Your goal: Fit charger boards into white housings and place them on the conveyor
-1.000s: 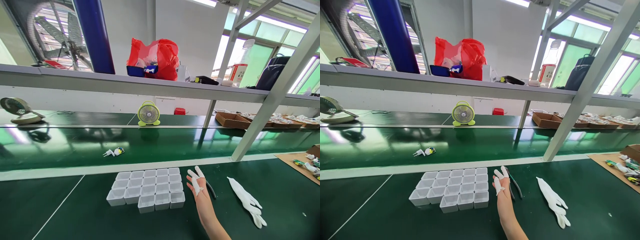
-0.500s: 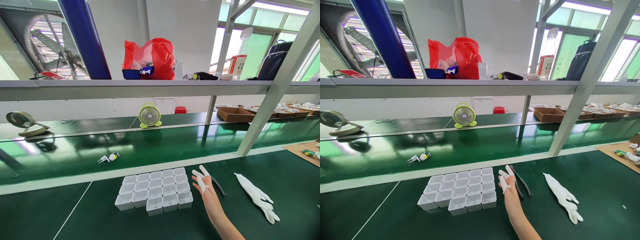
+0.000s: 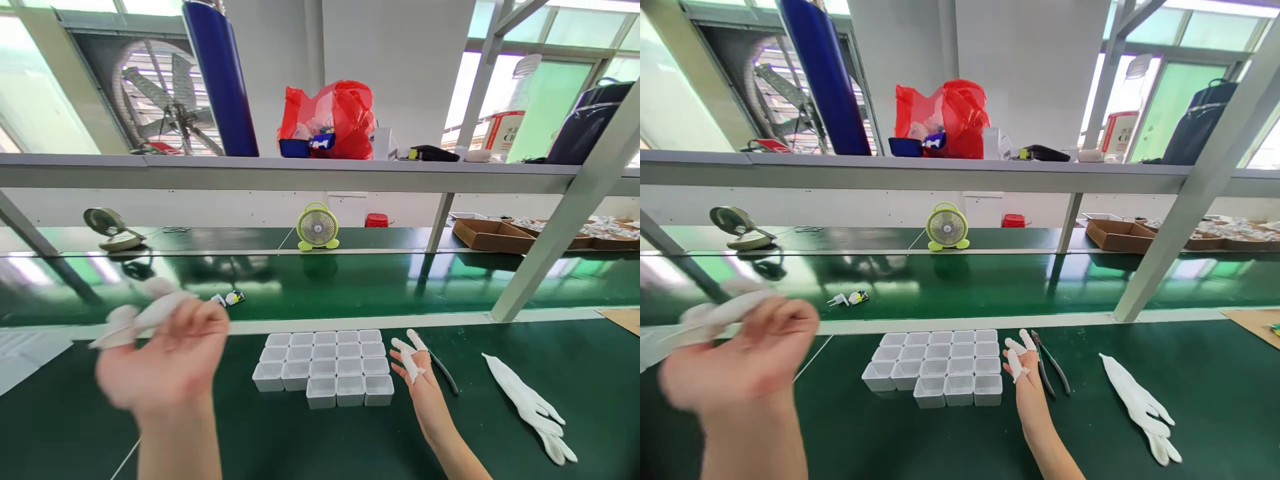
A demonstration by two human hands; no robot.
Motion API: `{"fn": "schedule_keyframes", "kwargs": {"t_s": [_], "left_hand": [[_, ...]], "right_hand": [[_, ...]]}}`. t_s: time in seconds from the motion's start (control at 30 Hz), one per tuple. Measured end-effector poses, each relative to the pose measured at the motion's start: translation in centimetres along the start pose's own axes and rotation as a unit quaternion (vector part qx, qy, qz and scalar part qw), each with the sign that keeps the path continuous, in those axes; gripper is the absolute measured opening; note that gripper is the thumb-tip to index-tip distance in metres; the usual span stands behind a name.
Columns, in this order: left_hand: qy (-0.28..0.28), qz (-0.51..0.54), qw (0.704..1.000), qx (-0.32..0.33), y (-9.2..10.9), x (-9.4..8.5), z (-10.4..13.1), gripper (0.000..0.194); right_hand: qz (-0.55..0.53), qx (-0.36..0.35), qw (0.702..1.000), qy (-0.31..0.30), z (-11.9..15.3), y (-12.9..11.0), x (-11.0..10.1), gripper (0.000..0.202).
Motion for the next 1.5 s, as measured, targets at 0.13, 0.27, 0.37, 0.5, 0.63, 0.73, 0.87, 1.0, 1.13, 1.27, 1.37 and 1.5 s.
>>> {"fn": "schedule_keyframes", "kwargs": {"t_s": [0.13,0.27,0.37,0.5,0.63,0.73,0.87,1.0,1.13,1.27,1.37,1.5], "left_hand": [[-0.057,0.049,0.986,-0.148,-6.7,2.5,1.7,0.053],[-0.142,0.007,0.954,-0.264,-10.1,3.7,4.2,0.06],[-0.189,0.019,0.936,-0.297,-10.7,3.7,5.4,0.063],[-0.227,0.027,0.922,-0.313,-11.0,3.8,6.0,0.065],[-0.241,0.018,0.916,-0.321,-11.0,3.9,6.3,0.066],[-0.253,0.025,0.906,-0.338,-10.9,4.0,6.7,0.067],[-0.254,0.023,0.896,-0.365,-10.8,3.9,7.2,0.072],[-0.259,-0.041,0.903,-0.339,-10.6,3.9,7.6,0.078],[-0.309,-0.095,0.876,-0.358,-11.1,4.2,8.6,0.073],[-0.366,-0.121,0.845,-0.371,-11.6,5.2,9.4,0.065],[-0.375,-0.141,0.842,-0.36,-11.8,5.5,9.6,0.065],[-0.391,-0.15,0.84,-0.344,-12.1,5.1,9.9,0.064]], "right_hand": [[0.015,0.002,1.0,0.002,-0.3,0.0,-0.3,0.098],[0.021,0.003,1.0,0.003,-0.3,-0.3,0.0,0.099],[0.021,0.003,1.0,-0.001,-0.1,-0.4,0.3,0.098],[0.03,0.003,1.0,0.001,-0.1,-0.4,0.1,0.086],[0.045,-0.002,0.999,-0.003,-0.3,0.0,-0.1,0.078],[0.066,-0.016,0.998,0.003,-0.4,-0.9,0.0,0.074],[0.126,-0.071,0.987,-0.067,0.7,-6.2,1.5,0.056],[0.251,-0.325,0.908,-0.085,4.0,-14.7,3.0,0.034],[0.378,-0.505,0.769,-0.1,7.0,-18.1,4.5,0.043],[0.419,-0.498,0.736,-0.186,7.0,-16.8,5.1,0.038],[0.408,-0.502,0.737,-0.195,6.9,-16.4,4.9,0.034],[0.418,-0.534,0.713,-0.181,7.3,-16.8,5.1,0.038]]}}
Point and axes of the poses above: each hand's wrist, its own z-axis away from the middle knuckle, its own x-axis out of the palm, y = z × x, the point moved 4 cm from there along -z, towards the middle knuckle
